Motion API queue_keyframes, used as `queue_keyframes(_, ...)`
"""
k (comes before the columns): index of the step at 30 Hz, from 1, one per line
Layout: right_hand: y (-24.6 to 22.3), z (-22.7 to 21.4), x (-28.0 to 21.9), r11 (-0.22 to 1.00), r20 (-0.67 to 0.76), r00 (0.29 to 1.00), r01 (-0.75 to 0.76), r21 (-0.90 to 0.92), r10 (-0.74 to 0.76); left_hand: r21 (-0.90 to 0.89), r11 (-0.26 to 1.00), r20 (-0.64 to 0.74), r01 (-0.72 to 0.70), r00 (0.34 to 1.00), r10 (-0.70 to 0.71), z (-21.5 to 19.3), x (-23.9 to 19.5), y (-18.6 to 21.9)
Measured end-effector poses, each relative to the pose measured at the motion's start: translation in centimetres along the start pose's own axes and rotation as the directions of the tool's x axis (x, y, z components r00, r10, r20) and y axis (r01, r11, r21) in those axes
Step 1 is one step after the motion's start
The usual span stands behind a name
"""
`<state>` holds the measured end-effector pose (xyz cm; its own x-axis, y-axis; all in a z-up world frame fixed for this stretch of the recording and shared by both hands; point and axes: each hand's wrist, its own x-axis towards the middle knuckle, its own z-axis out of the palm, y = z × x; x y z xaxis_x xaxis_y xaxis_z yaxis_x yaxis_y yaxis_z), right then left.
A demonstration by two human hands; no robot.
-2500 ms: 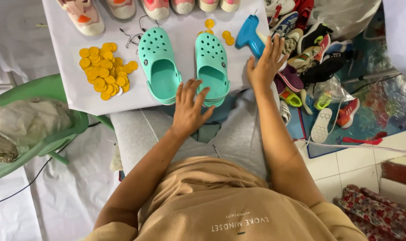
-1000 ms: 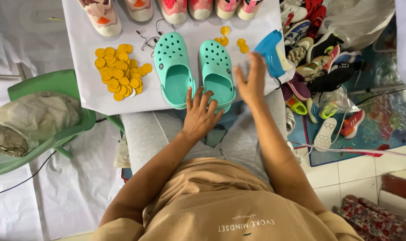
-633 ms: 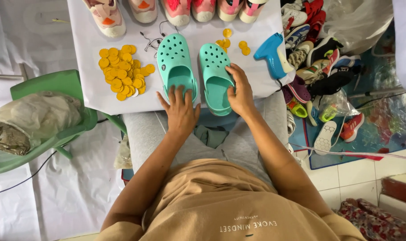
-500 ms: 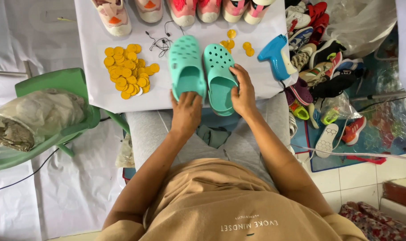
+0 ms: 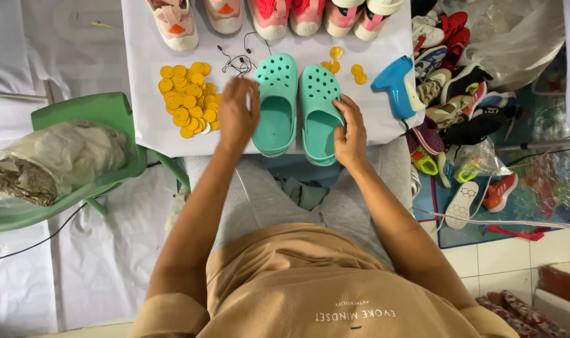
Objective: The person sits and stuffs a pair of teal clogs with crumpled paper and a white plastic bag to maintain their shape. They then pick up a small yellow circular object and a black string from the table.
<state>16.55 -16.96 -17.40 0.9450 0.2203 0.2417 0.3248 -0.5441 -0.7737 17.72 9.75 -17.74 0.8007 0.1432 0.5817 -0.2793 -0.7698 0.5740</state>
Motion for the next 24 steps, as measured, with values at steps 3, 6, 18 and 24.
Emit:
queue_keyframes(3,0.4,0.2,-0.1,0.996,-0.032,0.996,0.077,-0.040,-0.079,0.040,0.986,0.036,0.160,0.986,-0.161,1.2,2.4,-3.4)
queue_keyframes(6,0.5,0.3,0.0,0.996,-0.044,0.996,0.074,-0.053,-0.076,0.204,0.978,0.312,0.035,0.945,-0.099,5.0,2.3,-7.5)
queue_keyframes(18,0.6,0.1,0.3,1.000,-0.024,1.000,-0.004,-0.005,0.004,0.532,0.823,0.545,-0.197,0.824,-0.154,6.4,2.1,-12.5)
queue_keyframes(24,1.4,0.1,0.2,1.000,0.006,1.000,-0.012,0.013,0.012,0.646,0.763,0.503,-0.039,0.773,-0.386,4.3,3.0,-10.6)
